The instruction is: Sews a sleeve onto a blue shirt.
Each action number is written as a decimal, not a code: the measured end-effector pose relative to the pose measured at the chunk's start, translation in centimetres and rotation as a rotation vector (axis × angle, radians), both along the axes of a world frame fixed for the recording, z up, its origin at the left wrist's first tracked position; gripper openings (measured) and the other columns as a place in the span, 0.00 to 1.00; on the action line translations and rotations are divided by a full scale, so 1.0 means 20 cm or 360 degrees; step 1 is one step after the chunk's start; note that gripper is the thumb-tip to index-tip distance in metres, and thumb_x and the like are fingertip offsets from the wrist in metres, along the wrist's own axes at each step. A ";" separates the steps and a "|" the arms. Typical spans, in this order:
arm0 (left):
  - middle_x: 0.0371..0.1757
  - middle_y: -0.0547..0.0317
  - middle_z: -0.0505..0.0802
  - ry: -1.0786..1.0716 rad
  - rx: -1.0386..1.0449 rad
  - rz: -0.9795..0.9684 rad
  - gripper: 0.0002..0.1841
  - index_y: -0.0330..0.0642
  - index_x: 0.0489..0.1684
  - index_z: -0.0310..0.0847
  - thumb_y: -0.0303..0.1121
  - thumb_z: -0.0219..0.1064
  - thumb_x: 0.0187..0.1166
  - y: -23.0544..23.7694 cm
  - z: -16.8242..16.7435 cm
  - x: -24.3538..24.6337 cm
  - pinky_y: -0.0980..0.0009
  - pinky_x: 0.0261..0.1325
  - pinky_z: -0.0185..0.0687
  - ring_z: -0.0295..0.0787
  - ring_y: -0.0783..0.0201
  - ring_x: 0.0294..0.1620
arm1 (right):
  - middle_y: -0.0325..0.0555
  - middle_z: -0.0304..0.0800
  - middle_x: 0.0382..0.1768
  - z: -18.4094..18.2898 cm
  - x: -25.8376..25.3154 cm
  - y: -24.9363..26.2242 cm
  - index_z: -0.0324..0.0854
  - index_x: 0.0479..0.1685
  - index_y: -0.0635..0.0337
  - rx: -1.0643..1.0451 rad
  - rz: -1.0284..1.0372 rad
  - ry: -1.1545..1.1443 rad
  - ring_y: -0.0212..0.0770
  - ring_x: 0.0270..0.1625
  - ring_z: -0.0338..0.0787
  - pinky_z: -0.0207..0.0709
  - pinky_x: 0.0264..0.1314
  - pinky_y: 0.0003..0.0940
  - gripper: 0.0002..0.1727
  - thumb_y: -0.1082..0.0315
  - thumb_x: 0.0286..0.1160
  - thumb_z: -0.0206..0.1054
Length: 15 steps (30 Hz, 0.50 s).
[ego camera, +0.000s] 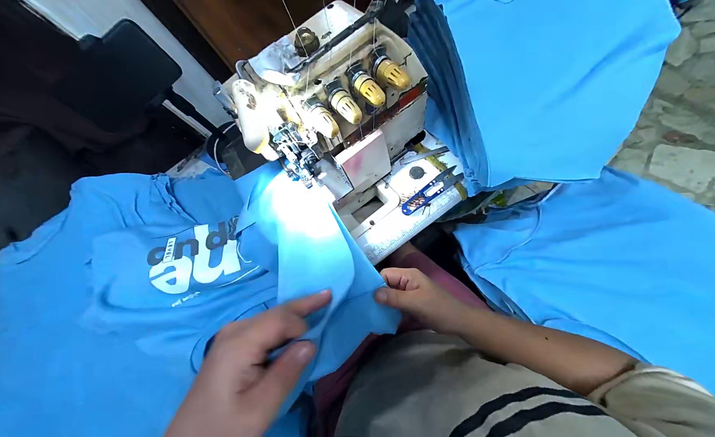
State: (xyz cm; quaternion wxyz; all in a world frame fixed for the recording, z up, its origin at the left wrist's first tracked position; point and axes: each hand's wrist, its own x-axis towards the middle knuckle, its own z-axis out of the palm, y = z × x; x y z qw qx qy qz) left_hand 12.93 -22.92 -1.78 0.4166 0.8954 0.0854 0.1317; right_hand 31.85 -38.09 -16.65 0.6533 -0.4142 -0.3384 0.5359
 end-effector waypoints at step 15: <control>0.46 0.88 0.94 -0.0312 -0.0338 0.0221 0.07 0.69 0.49 0.89 0.49 0.66 0.83 0.25 0.10 -0.11 0.87 0.51 0.84 0.88 0.88 0.48 | 0.24 0.88 0.33 -0.02 -0.05 -0.02 0.78 0.39 0.51 -0.0078 -0.0008 0.0133 0.19 0.38 0.87 0.82 0.45 0.20 0.05 0.68 0.83 0.59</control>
